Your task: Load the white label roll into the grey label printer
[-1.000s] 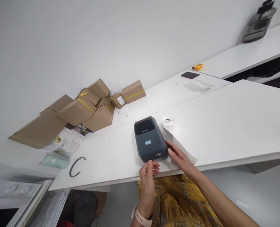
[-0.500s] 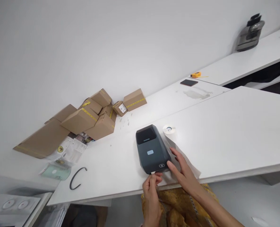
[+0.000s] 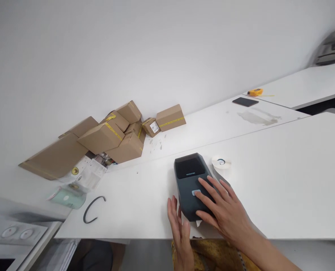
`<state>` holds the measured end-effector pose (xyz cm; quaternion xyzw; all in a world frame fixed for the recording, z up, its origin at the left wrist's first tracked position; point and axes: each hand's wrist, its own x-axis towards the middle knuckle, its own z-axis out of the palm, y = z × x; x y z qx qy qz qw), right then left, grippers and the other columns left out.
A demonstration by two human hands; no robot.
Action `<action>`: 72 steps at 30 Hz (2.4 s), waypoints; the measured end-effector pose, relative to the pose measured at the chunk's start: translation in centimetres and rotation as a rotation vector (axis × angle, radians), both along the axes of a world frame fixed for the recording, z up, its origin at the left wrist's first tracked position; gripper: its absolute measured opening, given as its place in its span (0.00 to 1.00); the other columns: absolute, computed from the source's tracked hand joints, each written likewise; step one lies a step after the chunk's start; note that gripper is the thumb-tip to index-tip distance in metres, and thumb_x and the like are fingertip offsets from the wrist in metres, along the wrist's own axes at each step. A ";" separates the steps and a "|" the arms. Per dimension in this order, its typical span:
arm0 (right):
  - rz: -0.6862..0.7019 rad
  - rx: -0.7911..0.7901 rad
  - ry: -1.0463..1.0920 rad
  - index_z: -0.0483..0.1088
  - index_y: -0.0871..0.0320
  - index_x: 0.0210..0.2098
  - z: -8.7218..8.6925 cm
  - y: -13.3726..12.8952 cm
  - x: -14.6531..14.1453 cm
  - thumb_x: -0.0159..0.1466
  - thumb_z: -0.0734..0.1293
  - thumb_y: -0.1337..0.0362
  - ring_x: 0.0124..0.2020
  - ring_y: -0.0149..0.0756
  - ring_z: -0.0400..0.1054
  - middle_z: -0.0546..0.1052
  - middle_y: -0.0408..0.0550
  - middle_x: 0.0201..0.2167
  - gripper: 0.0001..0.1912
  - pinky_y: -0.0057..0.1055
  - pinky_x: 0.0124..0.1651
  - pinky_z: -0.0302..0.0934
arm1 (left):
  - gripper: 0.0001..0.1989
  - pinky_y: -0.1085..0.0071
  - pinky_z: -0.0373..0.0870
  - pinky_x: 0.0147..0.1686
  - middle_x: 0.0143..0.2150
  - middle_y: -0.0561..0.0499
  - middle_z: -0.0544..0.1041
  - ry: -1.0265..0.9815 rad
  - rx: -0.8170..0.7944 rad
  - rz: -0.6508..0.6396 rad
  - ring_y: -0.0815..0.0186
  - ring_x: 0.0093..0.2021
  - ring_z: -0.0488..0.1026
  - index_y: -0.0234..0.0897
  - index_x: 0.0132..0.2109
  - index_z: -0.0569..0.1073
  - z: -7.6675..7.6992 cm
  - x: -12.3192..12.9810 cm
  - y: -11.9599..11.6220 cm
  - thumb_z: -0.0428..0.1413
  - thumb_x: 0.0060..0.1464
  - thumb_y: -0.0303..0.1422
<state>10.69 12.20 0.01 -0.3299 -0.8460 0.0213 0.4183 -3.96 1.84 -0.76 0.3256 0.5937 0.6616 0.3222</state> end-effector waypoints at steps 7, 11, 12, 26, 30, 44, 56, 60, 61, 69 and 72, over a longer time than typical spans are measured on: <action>0.032 -0.113 0.004 0.71 0.41 0.57 0.0 0.1 -0.1 0.64 0.70 0.49 0.70 0.59 0.56 0.66 0.46 0.69 0.22 0.63 0.67 0.52 | 0.40 0.60 0.59 0.69 0.78 0.42 0.47 -0.029 -0.049 -0.126 0.51 0.76 0.47 0.39 0.74 0.52 0.8 0.2 0.8 0.53 0.62 0.51; 0.053 -0.380 0.247 0.63 0.44 0.63 -0.2 -0.8 0.3 0.67 0.67 0.51 0.72 0.57 0.52 0.54 0.49 0.74 0.26 0.57 0.64 0.61 | 0.39 0.62 0.60 0.69 0.78 0.43 0.48 -0.051 -0.032 -0.103 0.52 0.76 0.49 0.39 0.74 0.53 0.9 0.6 0.9 0.51 0.63 0.51; 0.036 -0.461 0.312 0.58 0.44 0.67 -0.4 -1.1 0.4 0.68 0.64 0.51 0.72 0.56 0.52 0.52 0.50 0.75 0.29 0.57 0.64 0.60 | 0.39 0.63 0.59 0.69 0.77 0.44 0.49 -0.051 -0.028 -0.092 0.53 0.76 0.49 0.39 0.74 0.53 0.8 0.6 0.9 0.51 0.63 0.50; 0.100 -0.347 0.360 0.55 0.47 0.69 6.6 6.4 -0.3 0.73 0.55 0.49 0.71 0.51 0.53 0.62 0.51 0.70 0.28 0.54 0.71 0.49 | 0.29 0.64 0.54 0.71 0.72 0.45 0.64 0.209 0.134 0.011 0.60 0.72 0.58 0.39 0.68 0.65 5.3 -3.4 6.4 0.41 0.69 0.50; 0.020 -0.442 0.369 0.63 0.49 0.63 10.8 10.4 -1.9 0.72 0.52 0.43 0.61 0.53 0.67 0.72 0.53 0.62 0.28 0.53 0.61 0.62 | 0.22 0.62 0.64 0.64 0.63 0.42 0.74 0.260 0.000 0.021 0.57 0.64 0.69 0.38 0.58 0.73 5.6 -5.3 10.1 0.50 0.66 0.45; -0.191 -0.709 0.320 0.60 0.54 0.66 15.4 18.2 -6.0 0.67 0.49 0.33 0.61 0.57 0.68 0.73 0.60 0.61 0.41 0.51 0.60 0.60 | 0.31 0.61 0.66 0.60 0.63 0.43 0.75 0.518 -0.247 -0.098 0.54 0.62 0.72 0.43 0.65 0.63 2.5 -5.3 13.9 0.60 0.57 0.40; 0.115 -0.146 -0.295 0.74 0.54 0.34 6.9 11.7 -3.3 0.72 0.56 0.62 0.38 0.39 0.74 0.81 0.48 0.34 0.18 0.35 0.44 0.62 | 0.34 0.58 0.66 0.59 0.64 0.42 0.74 0.653 -0.297 -0.131 0.51 0.61 0.74 0.41 0.72 0.53 3.0 -5.4 13.7 0.53 0.63 0.39; 0.177 -0.164 -0.564 0.75 0.56 0.24 4.1 12.8 -5.9 0.63 0.66 0.68 0.38 0.44 0.75 0.82 0.51 0.28 0.11 0.40 0.50 0.57 | 0.37 0.58 0.66 0.58 0.66 0.37 0.72 0.702 -0.281 -0.154 0.50 0.61 0.74 0.35 0.75 0.42 3.0 -5.9 13.4 0.47 0.65 0.37; 0.176 -0.171 -0.609 0.74 0.57 0.22 3.7 13.0 -6.5 0.60 0.67 0.68 0.37 0.44 0.75 0.82 0.53 0.27 0.11 0.41 0.51 0.56 | 0.37 0.59 0.66 0.58 0.65 0.37 0.73 0.713 -0.279 -0.160 0.50 0.60 0.74 0.34 0.76 0.40 3.0 -5.9 13.4 0.47 0.66 0.36; 0.204 -0.252 -0.740 0.78 0.61 0.26 2.4 12.7 -8.3 0.56 0.67 0.72 0.36 0.47 0.77 0.82 0.60 0.28 0.07 0.48 0.56 0.52 | 0.36 0.58 0.67 0.58 0.66 0.38 0.72 0.747 -0.344 -0.122 0.51 0.60 0.74 0.34 0.76 0.41 3.0 -5.4 13.7 0.44 0.66 0.35; 0.278 -0.297 -0.706 0.79 0.61 0.29 3.6 12.5 -7.2 0.55 0.68 0.70 0.39 0.52 0.77 0.83 0.62 0.31 0.07 0.52 0.59 0.54 | 0.37 0.58 0.67 0.58 0.66 0.39 0.71 0.718 -0.328 -0.131 0.50 0.61 0.74 0.36 0.76 0.40 3.0 -5.5 13.6 0.45 0.65 0.37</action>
